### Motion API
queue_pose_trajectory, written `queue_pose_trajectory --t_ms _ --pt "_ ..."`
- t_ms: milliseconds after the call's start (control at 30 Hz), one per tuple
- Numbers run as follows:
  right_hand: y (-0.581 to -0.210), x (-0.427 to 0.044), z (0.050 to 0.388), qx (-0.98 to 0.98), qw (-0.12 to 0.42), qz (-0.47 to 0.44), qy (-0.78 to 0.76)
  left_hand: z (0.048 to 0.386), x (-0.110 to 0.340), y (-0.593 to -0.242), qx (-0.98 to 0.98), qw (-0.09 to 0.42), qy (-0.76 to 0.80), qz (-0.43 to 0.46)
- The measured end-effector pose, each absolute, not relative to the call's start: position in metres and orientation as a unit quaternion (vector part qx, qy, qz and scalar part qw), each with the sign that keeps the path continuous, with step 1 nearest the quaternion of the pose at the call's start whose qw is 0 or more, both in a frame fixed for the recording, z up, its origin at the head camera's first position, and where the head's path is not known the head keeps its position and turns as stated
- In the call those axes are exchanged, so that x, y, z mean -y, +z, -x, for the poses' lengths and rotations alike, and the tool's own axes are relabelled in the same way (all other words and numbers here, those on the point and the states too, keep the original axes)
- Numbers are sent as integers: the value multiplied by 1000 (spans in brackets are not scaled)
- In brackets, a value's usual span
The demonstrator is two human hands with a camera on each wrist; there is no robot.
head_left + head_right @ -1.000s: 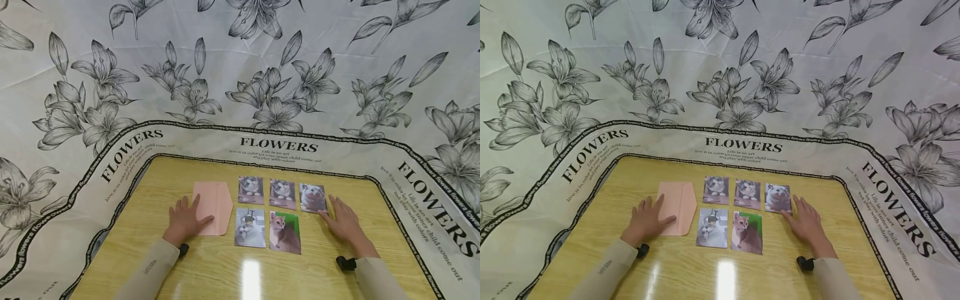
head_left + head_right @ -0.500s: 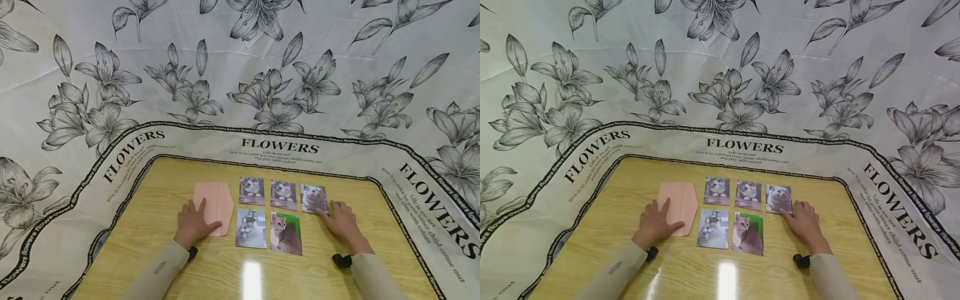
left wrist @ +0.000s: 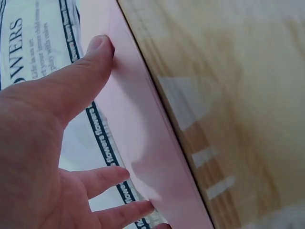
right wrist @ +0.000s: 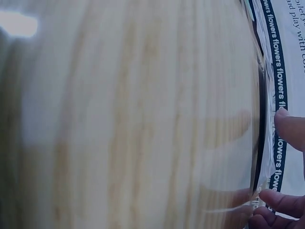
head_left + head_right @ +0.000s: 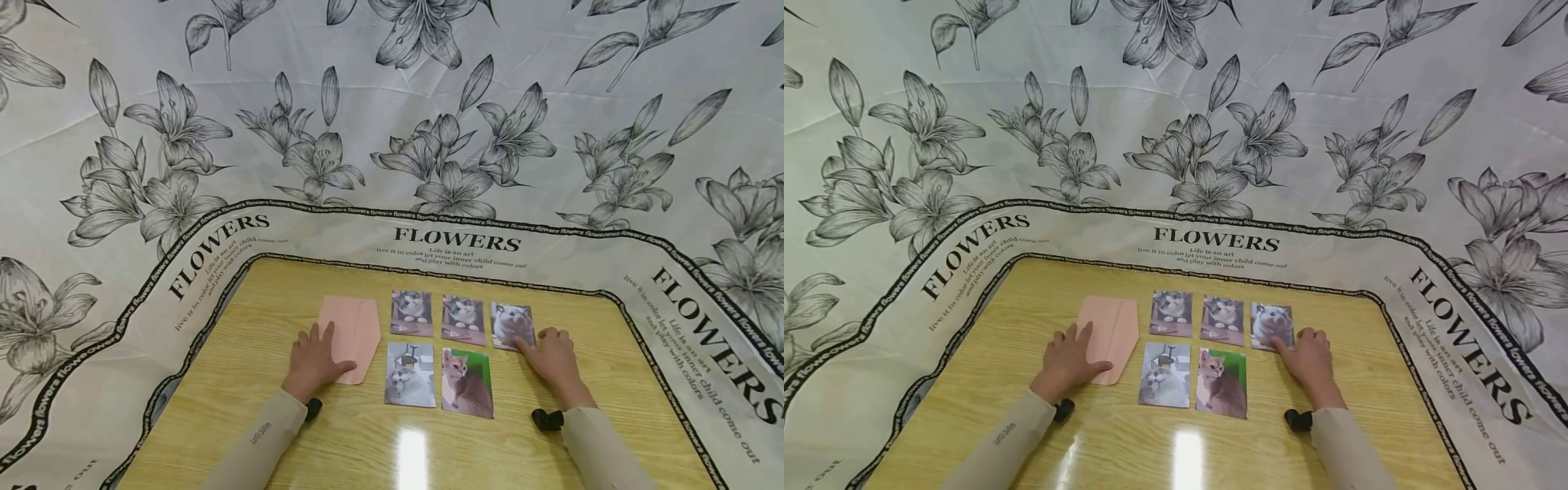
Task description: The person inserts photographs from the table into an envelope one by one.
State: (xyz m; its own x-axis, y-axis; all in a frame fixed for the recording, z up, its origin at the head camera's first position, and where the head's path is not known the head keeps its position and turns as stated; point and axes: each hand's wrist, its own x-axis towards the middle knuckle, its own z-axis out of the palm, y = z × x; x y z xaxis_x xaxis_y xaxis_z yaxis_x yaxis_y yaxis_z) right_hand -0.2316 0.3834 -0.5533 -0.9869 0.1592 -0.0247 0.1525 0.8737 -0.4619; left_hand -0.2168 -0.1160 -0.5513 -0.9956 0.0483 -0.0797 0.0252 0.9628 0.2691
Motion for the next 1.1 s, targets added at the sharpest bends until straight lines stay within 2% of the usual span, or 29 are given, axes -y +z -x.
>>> queue_pose_trajectory --t_ms 367,900,1100 --pt "-558 -379 233 965 16 112 238 220 126 -548 -988 37 148 -7" --pt "-557 -372 235 962 10 154 223 221 126 -540 -981 28 185 57" --pt "-561 -373 235 952 31 175 248 224 127 -541 -978 37 197 64"
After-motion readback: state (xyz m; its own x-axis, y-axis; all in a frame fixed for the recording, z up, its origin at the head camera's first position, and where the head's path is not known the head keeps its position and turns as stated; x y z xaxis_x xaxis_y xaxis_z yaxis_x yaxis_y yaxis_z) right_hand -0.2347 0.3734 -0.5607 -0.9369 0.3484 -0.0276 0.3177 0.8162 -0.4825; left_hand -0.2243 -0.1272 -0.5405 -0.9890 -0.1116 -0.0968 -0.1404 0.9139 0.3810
